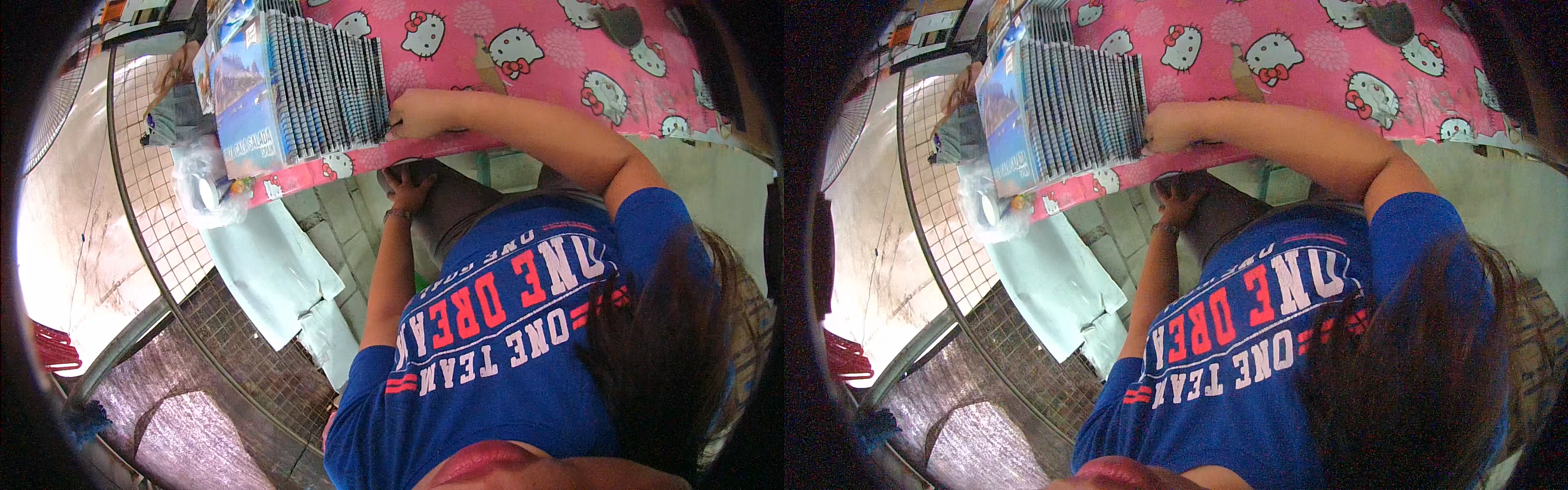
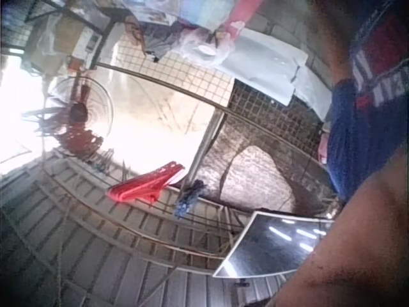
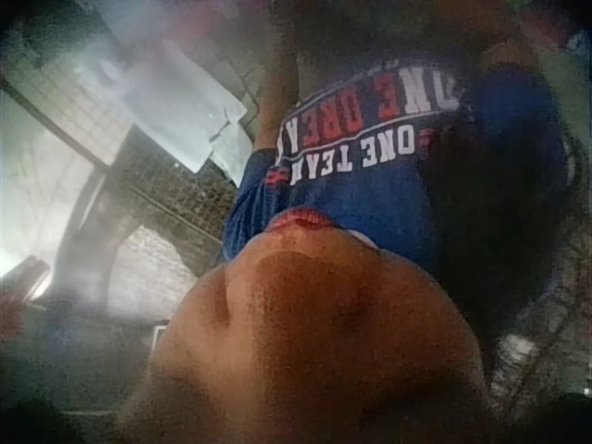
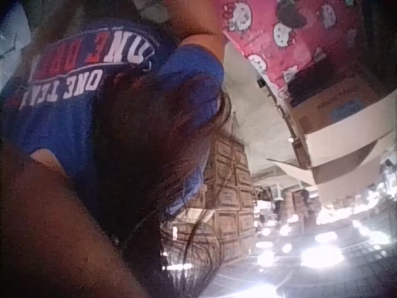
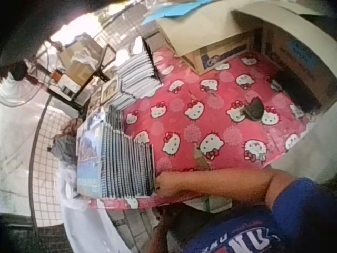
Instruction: The person uses scissors to trim the wire spirals on spiral notebooks on a table and then packs the notebooks into a cardboard box.
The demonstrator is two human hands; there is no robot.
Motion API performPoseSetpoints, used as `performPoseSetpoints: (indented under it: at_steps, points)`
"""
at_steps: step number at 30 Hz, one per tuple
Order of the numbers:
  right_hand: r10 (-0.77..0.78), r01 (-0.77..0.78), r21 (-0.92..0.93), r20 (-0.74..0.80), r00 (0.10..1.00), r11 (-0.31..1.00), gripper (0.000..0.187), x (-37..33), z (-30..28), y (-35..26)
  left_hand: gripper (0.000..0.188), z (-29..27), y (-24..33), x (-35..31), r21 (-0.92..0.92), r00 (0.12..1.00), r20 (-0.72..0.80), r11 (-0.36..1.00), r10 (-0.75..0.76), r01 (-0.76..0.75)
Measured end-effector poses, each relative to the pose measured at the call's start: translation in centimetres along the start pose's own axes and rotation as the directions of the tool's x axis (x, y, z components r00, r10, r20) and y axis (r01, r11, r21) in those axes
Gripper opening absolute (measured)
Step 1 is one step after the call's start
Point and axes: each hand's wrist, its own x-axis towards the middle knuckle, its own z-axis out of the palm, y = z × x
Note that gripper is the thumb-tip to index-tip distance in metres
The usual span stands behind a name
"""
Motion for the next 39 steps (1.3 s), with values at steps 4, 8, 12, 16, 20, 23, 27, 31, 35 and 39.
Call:
performPoseSetpoints:
  at_steps: [4,8,12,16,20,23,27,31,35,39]
  points:
    - [-0.148,0.109,-0.141,-0.299,0.943,0.984,0.044,-2.8,0.3,0.3,0.113,0.0,0.5,0.1,0.013,1.000,0.000,1.000,0.001,-0.001]
    - [-0.312,0.161,-0.332,-0.474,0.824,0.930,0.044,-2.3,2.4,0.8,0.114,0.8,-1.2,0.8,0.081,0.999,0.017,0.996,0.039,-0.040]
    - [-0.101,0.054,-0.150,-0.329,0.939,0.987,0.043,-1.5,2.1,0.1,0.114,0.8,-0.9,1.3,0.038,0.999,0.023,0.999,0.024,-0.025]
    - [0.060,-0.061,-0.010,-0.053,0.997,0.998,0.042,-0.3,0.7,-1.0,0.112,1.5,-2.2,1.6,0.104,1.000,-0.010,0.994,0.026,-0.025]
    - [-0.156,0.076,-0.225,-0.361,0.920,0.971,0.042,-2.0,0.8,0.3,0.111,1.8,-2.1,2.2,0.114,0.999,0.007,0.992,0.049,-0.050]
    - [-0.278,0.109,-0.352,-0.473,0.836,0.930,0.041,-2.0,1.9,0.8,0.110,1.9,-2.5,1.8,0.128,0.999,0.001,0.991,0.045,-0.044]
    - [0.020,-0.053,-0.167,-0.195,0.981,0.984,0.044,-1.7,0.1,-0.4,0.110,-0.2,0.7,0.4,0.030,0.999,0.033,0.999,0.010,-0.011]
    - [0.149,-0.146,-0.076,0.035,0.988,0.986,0.046,-0.2,-0.5,-1.4,0.112,0.2,-0.2,0.0,-0.009,1.000,-0.016,1.000,0.003,-0.003]
    - [-0.037,-0.024,-0.242,-0.243,0.969,0.970,0.046,-2.2,0.4,-0.2,0.113,0.3,0.0,0.0,0.004,0.999,-0.028,0.999,0.046,-0.046]
    - [-0.120,-0.021,-0.380,-0.343,0.931,0.925,0.047,-2.5,1.6,-0.2,0.113,-0.3,1.1,0.3,-0.027,1.000,-0.009,0.999,0.029,-0.029]
